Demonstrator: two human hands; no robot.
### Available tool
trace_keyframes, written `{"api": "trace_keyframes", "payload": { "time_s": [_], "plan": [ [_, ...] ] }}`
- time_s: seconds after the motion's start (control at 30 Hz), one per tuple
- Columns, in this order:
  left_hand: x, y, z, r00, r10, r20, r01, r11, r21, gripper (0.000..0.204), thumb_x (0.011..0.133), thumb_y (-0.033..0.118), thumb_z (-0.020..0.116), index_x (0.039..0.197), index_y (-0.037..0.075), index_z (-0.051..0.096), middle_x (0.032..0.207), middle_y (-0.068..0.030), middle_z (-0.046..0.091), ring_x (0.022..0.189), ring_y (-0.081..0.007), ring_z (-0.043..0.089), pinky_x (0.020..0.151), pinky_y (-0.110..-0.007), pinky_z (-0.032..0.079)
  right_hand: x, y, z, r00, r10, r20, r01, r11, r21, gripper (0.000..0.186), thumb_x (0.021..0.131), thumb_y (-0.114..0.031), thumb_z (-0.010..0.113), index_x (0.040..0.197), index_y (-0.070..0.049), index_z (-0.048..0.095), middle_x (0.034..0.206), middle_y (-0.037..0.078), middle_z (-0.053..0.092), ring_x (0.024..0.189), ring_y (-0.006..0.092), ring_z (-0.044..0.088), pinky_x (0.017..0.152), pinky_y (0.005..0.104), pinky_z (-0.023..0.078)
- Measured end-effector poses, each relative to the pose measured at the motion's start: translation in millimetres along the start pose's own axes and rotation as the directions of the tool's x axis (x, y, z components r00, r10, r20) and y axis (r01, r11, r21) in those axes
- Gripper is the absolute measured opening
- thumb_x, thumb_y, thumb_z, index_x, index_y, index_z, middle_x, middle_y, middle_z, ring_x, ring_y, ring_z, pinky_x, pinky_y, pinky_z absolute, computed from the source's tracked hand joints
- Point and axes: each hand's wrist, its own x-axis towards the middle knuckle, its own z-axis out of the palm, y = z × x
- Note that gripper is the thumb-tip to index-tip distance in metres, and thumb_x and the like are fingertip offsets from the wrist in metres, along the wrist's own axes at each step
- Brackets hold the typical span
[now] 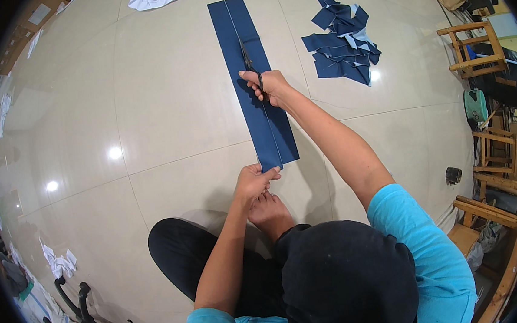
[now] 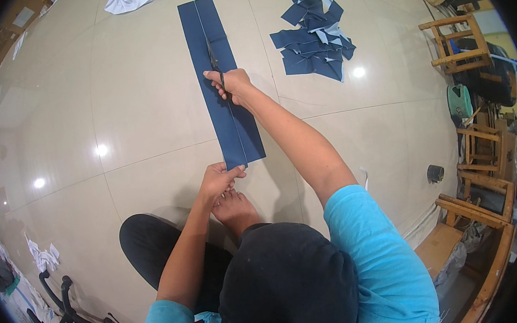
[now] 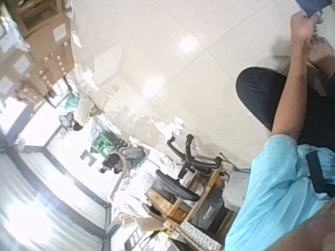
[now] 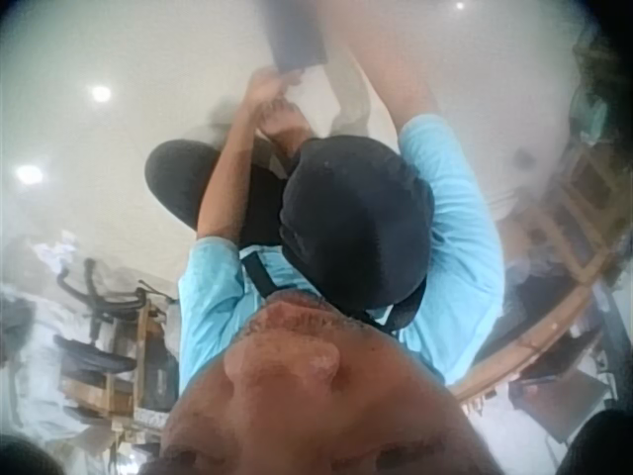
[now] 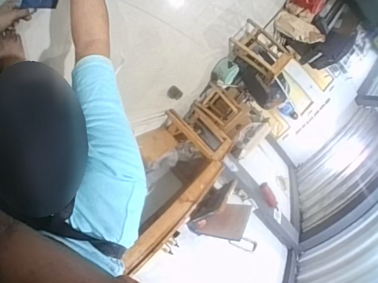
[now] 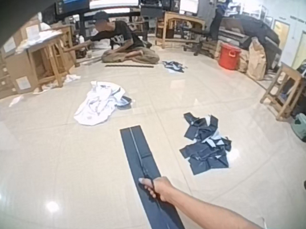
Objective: The person cuts a long strip of dark blue fabric into smaller pieces using scissors. They then unfold a white jersey with blue and gray graphics and cut along its seams to separate the sleeves and body sections.
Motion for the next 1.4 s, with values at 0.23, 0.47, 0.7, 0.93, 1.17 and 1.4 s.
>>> {"api": "trace_keyframes", "payload": {
  "time_s": [0.23,0.47,0.7,0.93,1.17,1.4],
  "plan": [
    [0,-2,-1,1.0,-0.014,-0.001,0.014,1.0,-0.003,0.023,0.097,0.023,0.087,0.102,0.001,0.08,0.093,-0.0077,0.082,0.058,-0.0051,0.051,0.053,-0.024,0.044,-3,-10,2,1.0,0.007,-0.008,-0.007,1.0,0.029,0.048,0.084,-0.038,0.095,0.084,0.001,0.068,0.071,0.004,0.059,0.052,0.0115,0.052,0.043,0.0274,0.042],
    [2,-5,-1,1.0,0.004,0.016,-0.004,0.999,-0.035,0.024,0.097,0.023,0.087,0.103,0.001,0.08,0.093,-0.008,0.082,0.06,-0.0052,0.051,0.053,-0.024,0.044,9,-15,2,1.0,0.003,0.004,-0.003,1.0,0.011,0.048,0.083,-0.042,0.095,0.086,-0.003,0.068,0.071,0.002,0.057,0.053,0.0108,0.052,0.044,0.0262,0.041],
    [0,-2,-1,1.0,-0.004,0.016,0.004,1.0,-0.026,0.025,0.097,0.024,0.087,0.103,0.001,0.08,0.095,-0.0083,0.082,0.059,-0.0054,0.051,0.053,-0.025,0.044,11,-18,4,1.0,0.005,-0.003,-0.005,1.0,0.02,0.042,0.084,-0.033,0.094,0.084,-0.001,0.068,0.072,0.004,0.06,0.052,0.0116,0.052,0.043,0.028,0.041],
    [0,-2,-1,1.0,-0.001,0.02,0.002,1.0,-0.028,0.025,0.097,0.024,0.087,0.103,0.002,0.08,0.095,-0.0082,0.082,0.059,-0.0051,0.051,0.052,-0.025,0.043,12,-17,3,1.0,0.008,-0.016,-0.008,1.0,0.0,0.041,0.083,-0.029,0.096,0.083,0.0,0.068,0.073,0.004,0.061,0.053,0.0111,0.051,0.044,0.028,0.041],
    [-2,-1,0,1.0,0.007,0.008,-0.006,0.999,-0.036,0.024,0.096,0.022,0.087,0.102,0.001,0.08,0.092,-0.0083,0.082,0.059,-0.0053,0.051,0.052,-0.025,0.043,15,-15,2,1.0,-0.008,0.009,0.008,1.0,-0.008,0.044,0.082,-0.033,0.097,0.084,-0.001,0.068,0.072,0.003,0.059,0.053,0.0108,0.051,0.044,0.0268,0.041],
    [-2,0,1,1.0,0.016,-0.002,-0.016,0.999,-0.039,0.022,0.097,0.019,0.086,0.098,-0.002,0.08,0.088,-0.0078,0.081,0.059,-0.0057,0.05,0.053,-0.026,0.044,21,-25,4,1.0,-0.015,0.004,0.015,1.0,0.001,0.049,0.081,-0.042,0.097,0.087,-0.003,0.068,0.07,0.001,0.057,0.053,0.0103,0.051,0.044,0.0253,0.042]
  ]
}}
